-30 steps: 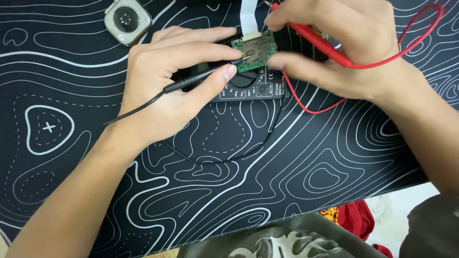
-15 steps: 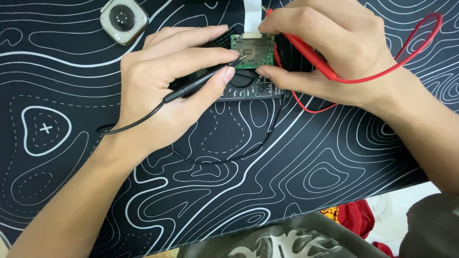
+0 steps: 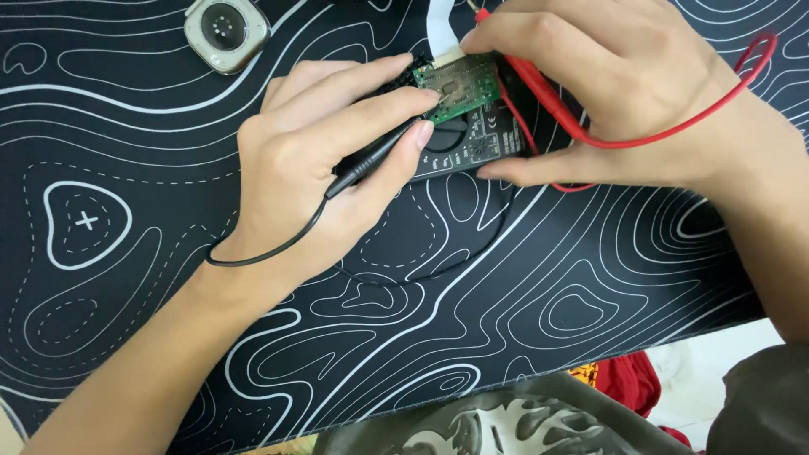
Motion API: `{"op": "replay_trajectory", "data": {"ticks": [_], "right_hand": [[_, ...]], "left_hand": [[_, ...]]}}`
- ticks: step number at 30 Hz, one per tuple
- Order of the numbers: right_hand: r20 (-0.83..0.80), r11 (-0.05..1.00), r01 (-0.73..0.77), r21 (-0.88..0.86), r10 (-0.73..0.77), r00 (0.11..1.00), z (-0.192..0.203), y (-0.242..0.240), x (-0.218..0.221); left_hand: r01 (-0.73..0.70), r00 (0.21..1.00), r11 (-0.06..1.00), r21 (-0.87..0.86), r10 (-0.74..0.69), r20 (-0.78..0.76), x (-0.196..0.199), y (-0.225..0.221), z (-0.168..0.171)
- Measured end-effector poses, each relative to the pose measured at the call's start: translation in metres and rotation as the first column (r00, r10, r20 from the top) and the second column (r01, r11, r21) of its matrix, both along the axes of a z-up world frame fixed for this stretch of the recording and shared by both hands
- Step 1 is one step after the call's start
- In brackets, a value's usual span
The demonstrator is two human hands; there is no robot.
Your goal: Testing electrical components and traces on a circuit board using a digital multimeter.
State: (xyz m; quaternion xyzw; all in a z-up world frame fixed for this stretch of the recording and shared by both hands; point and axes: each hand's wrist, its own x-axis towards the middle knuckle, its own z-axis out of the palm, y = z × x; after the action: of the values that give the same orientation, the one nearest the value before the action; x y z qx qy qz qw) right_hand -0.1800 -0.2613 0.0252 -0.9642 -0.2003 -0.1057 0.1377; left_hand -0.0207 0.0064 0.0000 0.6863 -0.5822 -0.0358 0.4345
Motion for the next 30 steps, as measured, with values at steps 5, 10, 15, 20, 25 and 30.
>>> {"op": "replay_trajectory", "data": {"ticks": [5, 10, 15, 20, 25, 30], "right_hand": [[0.0, 0.999, -0.031, -0.034, 0.031, 1.0, -0.001, -0.011, -0.001], [-0.004, 0.993, -0.074, 0.088, 0.075, 0.997, -0.005, -0.012, 0.002], [0.018, 0.994, -0.071, 0.089, 0.069, 0.997, -0.01, -0.013, 0.001], [0.042, 0.996, -0.074, 0.058, 0.072, 0.997, -0.012, -0.014, 0.0], [0.05, 0.996, -0.083, 0.028, 0.082, 0.995, -0.013, -0.016, -0.001], [0.026, 0.996, -0.064, 0.054, 0.062, 0.998, -0.01, -0.013, -0.001]], "left_hand": [[-0.037, 0.999, 0.999, 0.001, 0.037, -0.01, -0.009, 0.0, 0.005], [-0.03, 1.0, 1.0, 0.008, 0.03, 0.0, -0.008, 0.001, 0.003], [-0.004, 0.999, 1.0, 0.024, 0.005, -0.047, 0.002, 0.001, 0.001], [0.025, 0.997, 1.0, 0.007, -0.024, -0.08, 0.005, -0.001, 0.003], [0.056, 0.997, 0.996, -0.073, -0.059, -0.048, 0.01, -0.001, 0.011], [0.047, 0.998, 0.997, -0.054, -0.049, -0.036, 0.014, -0.005, 0.002]]}}
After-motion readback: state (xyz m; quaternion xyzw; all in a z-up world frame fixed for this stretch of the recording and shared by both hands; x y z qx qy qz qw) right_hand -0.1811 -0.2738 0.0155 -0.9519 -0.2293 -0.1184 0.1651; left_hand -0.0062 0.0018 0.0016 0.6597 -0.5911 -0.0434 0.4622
